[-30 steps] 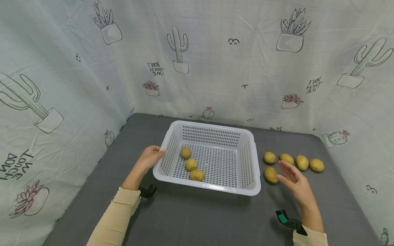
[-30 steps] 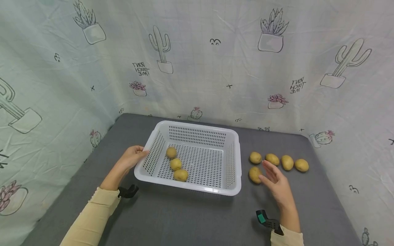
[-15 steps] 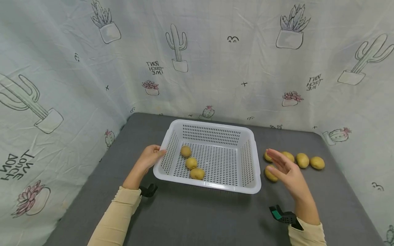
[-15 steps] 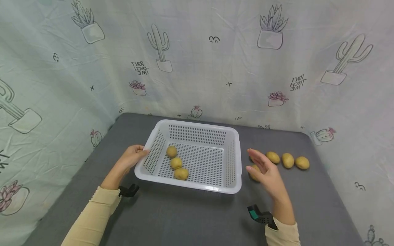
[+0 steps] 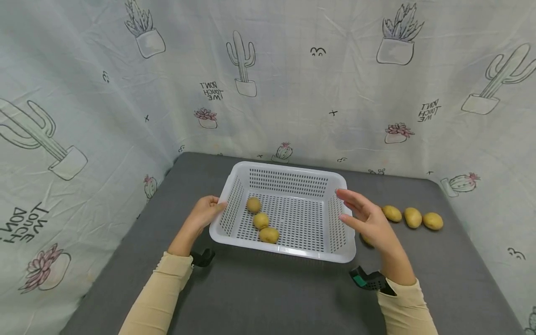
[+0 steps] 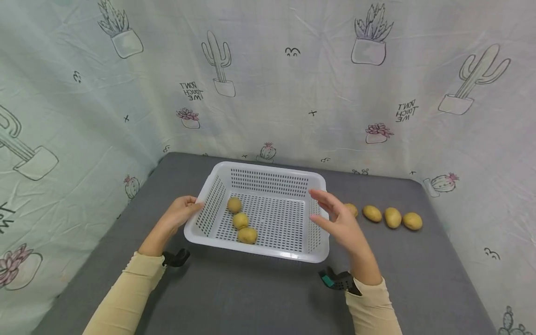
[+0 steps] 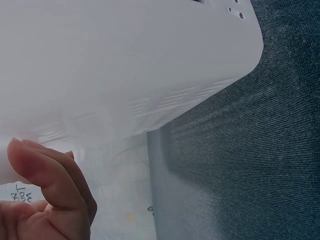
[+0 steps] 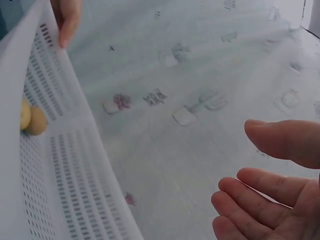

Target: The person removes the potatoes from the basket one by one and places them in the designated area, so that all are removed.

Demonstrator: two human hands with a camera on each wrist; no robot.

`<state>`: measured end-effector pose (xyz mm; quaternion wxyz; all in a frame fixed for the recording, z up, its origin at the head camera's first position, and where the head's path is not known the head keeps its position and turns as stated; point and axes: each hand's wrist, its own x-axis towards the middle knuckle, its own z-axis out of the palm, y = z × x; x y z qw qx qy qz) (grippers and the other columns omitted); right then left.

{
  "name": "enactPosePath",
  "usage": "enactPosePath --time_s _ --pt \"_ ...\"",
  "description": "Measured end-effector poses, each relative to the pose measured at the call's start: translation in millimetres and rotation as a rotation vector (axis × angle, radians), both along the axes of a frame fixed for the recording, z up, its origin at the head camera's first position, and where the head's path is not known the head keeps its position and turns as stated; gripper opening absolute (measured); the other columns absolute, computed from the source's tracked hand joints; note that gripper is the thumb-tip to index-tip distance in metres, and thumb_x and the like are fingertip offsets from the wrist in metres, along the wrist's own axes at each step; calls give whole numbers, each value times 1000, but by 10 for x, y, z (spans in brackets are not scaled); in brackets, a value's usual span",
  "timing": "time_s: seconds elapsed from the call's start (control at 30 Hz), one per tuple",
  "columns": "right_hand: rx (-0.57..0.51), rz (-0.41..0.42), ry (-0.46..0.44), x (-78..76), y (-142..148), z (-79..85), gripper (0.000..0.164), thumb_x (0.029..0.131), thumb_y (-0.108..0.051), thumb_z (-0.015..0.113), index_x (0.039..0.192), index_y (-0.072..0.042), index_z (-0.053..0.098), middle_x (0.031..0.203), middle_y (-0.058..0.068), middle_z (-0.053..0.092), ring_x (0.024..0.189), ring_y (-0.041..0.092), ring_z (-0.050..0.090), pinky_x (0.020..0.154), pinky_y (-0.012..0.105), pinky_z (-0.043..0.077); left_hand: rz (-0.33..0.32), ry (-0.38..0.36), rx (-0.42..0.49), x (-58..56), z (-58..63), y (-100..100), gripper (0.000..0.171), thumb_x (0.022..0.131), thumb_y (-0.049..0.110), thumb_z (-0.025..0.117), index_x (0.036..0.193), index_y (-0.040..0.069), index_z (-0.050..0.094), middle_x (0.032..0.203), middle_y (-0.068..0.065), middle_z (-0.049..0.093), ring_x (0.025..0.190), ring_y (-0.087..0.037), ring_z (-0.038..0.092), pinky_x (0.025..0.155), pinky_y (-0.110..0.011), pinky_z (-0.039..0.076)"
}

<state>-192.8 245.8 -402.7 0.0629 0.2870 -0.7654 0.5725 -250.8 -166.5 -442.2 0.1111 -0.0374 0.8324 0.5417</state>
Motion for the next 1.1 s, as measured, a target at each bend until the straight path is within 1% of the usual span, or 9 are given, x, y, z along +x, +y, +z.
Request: enactPosePath --time_s 0.13,0.2,0.33,0.43,0.57,0.6,0.9,0.93,1.1 --pt "59 37 -12 -106 -166 13 54 88 7 58 139 6 39 141 26 42 131 5 41 105 14 31 2 -5 -3 -2 -5 -7 36 98 19 51 119 -11 50 102 -24 65 79 -18 66 68 -32 52" --pt "79 51 -33 -153 -251 26 54 89 4 59 139 4 40 141 25 42 132 9 41 105 13 31 5 -6 -2 -1 -10 -9 36 98 19 51 119 -11 50 103 -25 65 79 -18 66 68 -32 52" --pt "94 69 -97 -240 -397 71 54 91 -3 60 141 -2 40 144 20 42 135 23 38 106 16 32 4 -8 2 2 -15 -16 37 98 19 51 119 -11 49 105 -26 65 81 -19 66 69 -33 53" --pt "84 88 -134 -316 -491 111 54 93 -7 60 143 -5 39 146 18 41 137 30 35 110 26 31 2 -13 9 7 -14 -18 37 98 19 51 120 -10 49 107 -26 64 82 -20 66 71 -34 53" --pt "77 110 -165 -451 -605 135 54 93 -10 59 143 -5 39 146 17 40 138 31 34 111 42 29 4 -14 16 10 -2 -8 38 98 19 51 121 -11 49 108 -26 64 83 -19 66 71 -34 53" --pt "77 111 -172 -489 -635 137 54 93 -10 60 143 -6 39 146 16 41 138 31 34 111 43 29 5 -13 15 11 1 -4 38 98 19 52 121 -11 49 108 -26 64 83 -19 66 71 -34 53" --pt "91 144 -217 -842 -911 135 52 93 -12 61 141 -7 42 145 13 43 136 27 37 113 40 28 12 -7 10 7 -9 -4 37 98 18 51 120 -12 49 107 -27 64 82 -20 67 70 -33 53" --pt "93 151 -228 -858 -952 163 52 93 -10 60 141 -6 41 146 14 42 137 28 37 113 40 27 13 -7 7 7 -9 -5 37 98 18 52 120 -12 49 107 -27 65 81 -19 67 70 -33 53" --pt "93 170 -256 -1010 -1097 125 51 94 -9 59 141 -5 40 146 13 42 137 27 37 113 39 27 5 -5 2 4 -11 -7 39 98 19 52 122 -11 48 107 -27 64 81 -20 66 70 -34 53"
